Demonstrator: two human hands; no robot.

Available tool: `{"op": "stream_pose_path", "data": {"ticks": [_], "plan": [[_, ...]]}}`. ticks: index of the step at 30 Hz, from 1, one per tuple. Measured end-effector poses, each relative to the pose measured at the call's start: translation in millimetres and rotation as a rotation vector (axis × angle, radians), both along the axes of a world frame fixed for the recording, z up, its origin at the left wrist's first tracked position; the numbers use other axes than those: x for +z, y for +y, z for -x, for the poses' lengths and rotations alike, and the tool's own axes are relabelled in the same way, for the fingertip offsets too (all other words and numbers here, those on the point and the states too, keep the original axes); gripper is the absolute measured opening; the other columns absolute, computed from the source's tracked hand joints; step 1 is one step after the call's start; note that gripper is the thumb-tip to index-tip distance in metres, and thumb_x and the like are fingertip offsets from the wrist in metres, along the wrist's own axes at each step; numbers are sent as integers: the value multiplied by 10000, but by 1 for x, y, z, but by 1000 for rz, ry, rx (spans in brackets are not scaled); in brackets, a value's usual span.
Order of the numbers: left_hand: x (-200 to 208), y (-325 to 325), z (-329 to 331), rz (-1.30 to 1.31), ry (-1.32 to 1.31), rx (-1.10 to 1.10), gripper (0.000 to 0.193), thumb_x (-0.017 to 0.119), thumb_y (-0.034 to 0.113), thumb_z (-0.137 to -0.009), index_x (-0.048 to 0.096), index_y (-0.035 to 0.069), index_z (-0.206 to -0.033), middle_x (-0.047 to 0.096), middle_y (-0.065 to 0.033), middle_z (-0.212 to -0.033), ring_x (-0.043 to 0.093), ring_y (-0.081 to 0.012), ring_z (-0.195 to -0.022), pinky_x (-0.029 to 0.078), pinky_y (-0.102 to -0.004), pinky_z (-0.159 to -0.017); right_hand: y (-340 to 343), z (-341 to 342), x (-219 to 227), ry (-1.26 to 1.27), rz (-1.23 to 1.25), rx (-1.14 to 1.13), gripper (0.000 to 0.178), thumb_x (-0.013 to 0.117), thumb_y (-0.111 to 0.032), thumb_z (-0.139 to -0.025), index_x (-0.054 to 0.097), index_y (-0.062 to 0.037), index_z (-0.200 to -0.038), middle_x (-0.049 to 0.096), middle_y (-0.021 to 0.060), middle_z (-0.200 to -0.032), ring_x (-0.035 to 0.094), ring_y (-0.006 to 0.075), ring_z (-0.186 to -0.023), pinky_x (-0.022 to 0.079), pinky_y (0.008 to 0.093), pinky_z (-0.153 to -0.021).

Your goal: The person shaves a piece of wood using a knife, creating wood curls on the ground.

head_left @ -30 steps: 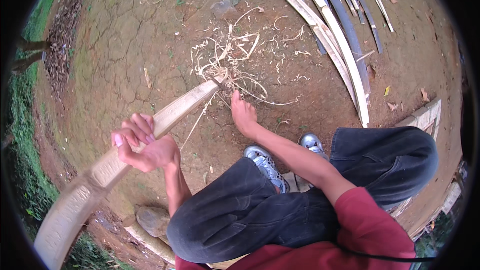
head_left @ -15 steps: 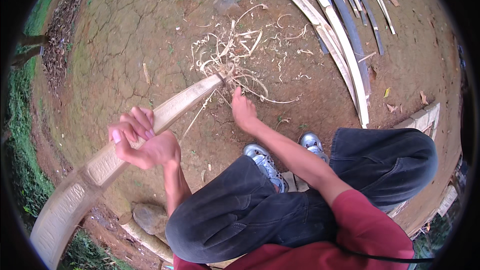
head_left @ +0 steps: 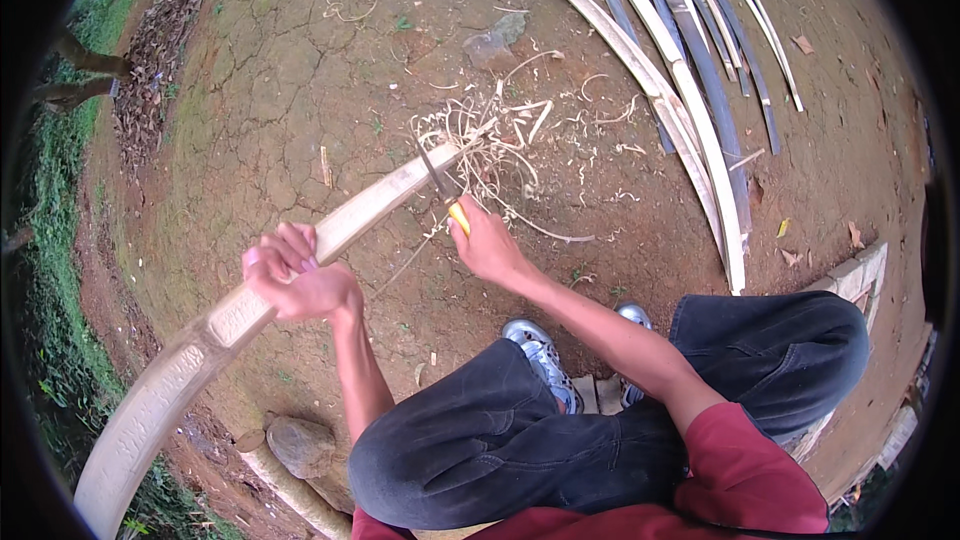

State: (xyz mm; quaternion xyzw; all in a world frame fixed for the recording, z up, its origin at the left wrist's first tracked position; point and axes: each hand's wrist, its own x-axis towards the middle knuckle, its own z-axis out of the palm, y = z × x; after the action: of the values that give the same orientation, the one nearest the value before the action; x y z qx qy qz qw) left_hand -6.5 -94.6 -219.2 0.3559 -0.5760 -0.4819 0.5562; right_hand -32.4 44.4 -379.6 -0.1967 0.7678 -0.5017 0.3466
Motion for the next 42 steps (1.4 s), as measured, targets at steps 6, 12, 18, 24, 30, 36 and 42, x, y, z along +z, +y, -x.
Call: {"op": "stream_pose_path", "data": {"ticks": [6, 12, 18, 24, 30, 36, 42], "plan": [[-1, -3, 1, -61, 176, -118, 316, 437, 233, -855, 239, 164, -618, 196, 36, -500, 192, -83, -439, 228, -252, -481, 5, 3, 10, 230, -162, 119, 139, 455, -125, -941, 428, 11, -956, 550, 158, -521, 585, 332, -454, 465, 453, -424], [0, 16, 23, 81, 97, -190, 318, 431, 212, -867, 247, 163, -612, 205, 36, -500, 198, -74, -446, 230, -246, -464, -14, 8, -103, 302, -570, -8, 161, 428, -94, -938, 423, 66, -926, 631, 257, -691, 667, 391, -677, 546, 460, -549], [-4, 9, 11, 63, 69, -225, 334, 424, 256, -890, 260, 165, -614, 212, 42, -514, 204, -74, -452, 218, -247, -447, -6, 31, 6, -22, -152, 74, 175, 501, -108, -905, 470, 59, -946, 610, 240, -632, 636, 408, -592, 508, 476, -531], [15, 8, 1, -142, 104, -204, 304, 436, 322, -874, 313, 145, -659, 251, 35, -522, 251, -85, -461, 275, -251, -515, 5, 10, 17, 143, -184, 126, 202, 513, -119, -899, 480, 71, -960, 584, 200, -571, 611, 376, -527, 491, 472, -504], [13, -1, -3, 52, 44, -357, 279, 393, 320, -864, 345, 111, -686, 307, -3, -549, 317, -98, -509, 319, -276, -532, 11, -12, -1, 169, -236, 141, 201, 483, -122, -910, 431, 53, -992, 583, 210, -569, 604, 384, -520, 480, 484, -491], [2, -4, -5, 62, 103, -432, 257, 421, 290, -840, 334, 114, -673, 312, -11, -514, 315, -103, -455, 299, -244, -453, 26, -24, -51, 158, -453, 77, 97, 415, -85, -928, 420, 12, -921, 628, 216, -644, 645, 360, -578, 520, 477, -514], [-3, 1, -4, 100, 80, -330, 270, 401, 276, -850, 308, 126, -647, 257, 3, -478, 274, -97, -433, 260, -240, -435, 27, -10, -33, 180, -338, 120, 137, 424, -94, -922, 413, 38, -956, 618, 241, -648, 634, 410, -601, 510, 504, -546]]}}
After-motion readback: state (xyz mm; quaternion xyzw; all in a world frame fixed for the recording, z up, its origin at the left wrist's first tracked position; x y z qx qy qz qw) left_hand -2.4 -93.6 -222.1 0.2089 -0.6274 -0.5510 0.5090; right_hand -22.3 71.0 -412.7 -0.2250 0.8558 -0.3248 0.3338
